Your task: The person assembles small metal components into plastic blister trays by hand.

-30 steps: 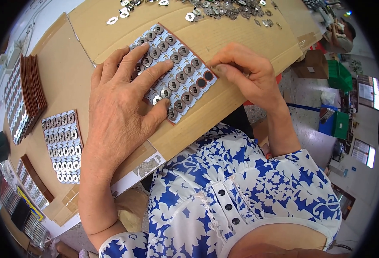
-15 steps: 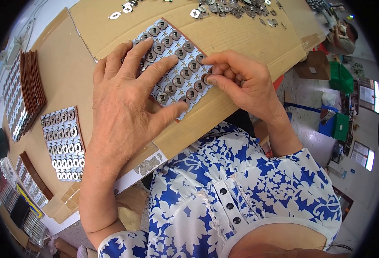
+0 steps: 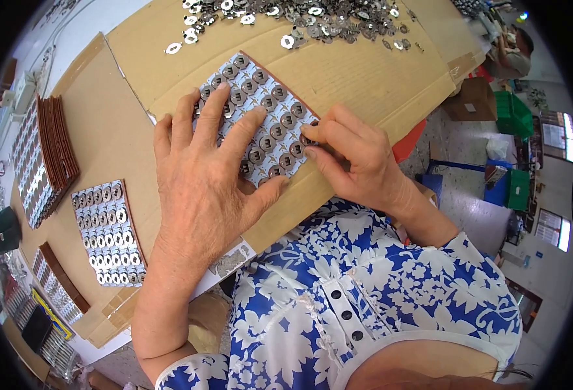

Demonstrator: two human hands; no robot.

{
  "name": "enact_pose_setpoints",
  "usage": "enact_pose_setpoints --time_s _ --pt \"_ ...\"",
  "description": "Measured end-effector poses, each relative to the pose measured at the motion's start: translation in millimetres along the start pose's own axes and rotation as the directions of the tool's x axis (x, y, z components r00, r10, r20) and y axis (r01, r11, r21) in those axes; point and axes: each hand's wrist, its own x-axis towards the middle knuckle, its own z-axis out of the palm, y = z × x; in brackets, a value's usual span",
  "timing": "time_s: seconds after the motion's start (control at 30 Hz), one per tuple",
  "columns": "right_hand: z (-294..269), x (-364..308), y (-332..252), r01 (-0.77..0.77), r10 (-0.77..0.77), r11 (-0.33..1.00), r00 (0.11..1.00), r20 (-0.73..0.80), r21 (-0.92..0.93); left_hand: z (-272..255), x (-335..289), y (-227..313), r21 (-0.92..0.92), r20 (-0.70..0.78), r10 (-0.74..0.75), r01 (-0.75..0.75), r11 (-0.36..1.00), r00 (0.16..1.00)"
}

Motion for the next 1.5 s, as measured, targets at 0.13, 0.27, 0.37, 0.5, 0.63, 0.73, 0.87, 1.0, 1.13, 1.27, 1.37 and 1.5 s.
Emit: enact_pose_setpoints --time_s 0.13,0.27,0.37,0.5,0.63,0.73,0.87,1.0,1.13,1.27,1.37,1.5 --pt "-11.7 12.7 14.1 -0.056 0.052 0.995 0.997 0.05 0.082 -1.0 -1.1 0.2 0.01 0.021 -0.007 0.006 1.0 1.0" --pt "-12.4 71.1 54.1 0.053 -0.067 0.994 0.986 -0.155 -0.092 -3.0 -3.1 0.1 0.006 0.024 -0.012 0.012 1.0 1.0" --pt "-5.6 102.0 71.9 0.275 -0.324 0.931 0.926 -0.195 -0.24 -2.7 1.4 0.2 0.002 0.027 0.001 -0.001 1.0 1.0" --pt "-7.0 92.3 76.7 0.231 -0.247 0.964 0.961 -0.125 -0.13 -2.8 2.6 -0.5 -0.011 0.037 -0.011 0.012 1.0 0.999" --pt "-12.3 50.6 61.8 0.002 -0.001 1.0 0.997 -0.078 0.01 -1.9 2.1 -2.0 0.002 0.053 -0.018 0.018 1.0 0.998" --pt "-14.8 36.6 55.9 -0.094 0.099 0.992 0.993 -0.068 0.082 -4.1 2.4 -1.0 0.0 0.06 -0.017 0.017 1.0 0.998" --pt "-7.8 45.4 56.9 -0.131 0.168 0.971 0.969 -0.182 0.198 -4.6 3.8 0.6 0.024 0.071 -0.032 0.03 0.999 0.997" --pt "3.2 63.0 55.9 -0.095 0.094 0.995 0.972 -0.216 0.007 -2.7 4.5 2.7 0.017 0.066 -0.021 0.02 1.0 0.998" --pt "5.0 65.4 56.9 -0.062 0.067 0.997 0.986 -0.151 0.037 -3.2 2.4 1.4 0.022 0.058 -0.021 0.02 1.0 0.998" --pt "-1.0 44.9 61.9 -0.198 0.238 0.91 0.969 -0.067 0.364 -2.2 1.9 -0.1 0.019 0.058 -0.018 0.017 1.0 0.998" --pt "-15.9 34.0 51.8 -0.276 0.358 0.776 0.933 -0.036 0.567 -3.0 2.4 -0.3 0.006 0.063 -0.024 0.023 1.0 0.998" --pt "-27.9 22.6 58.8 -0.28 0.385 0.867 0.902 -0.196 0.413 -3.9 2.3 0.1 0.023 0.069 -0.031 0.029 0.999 0.997"
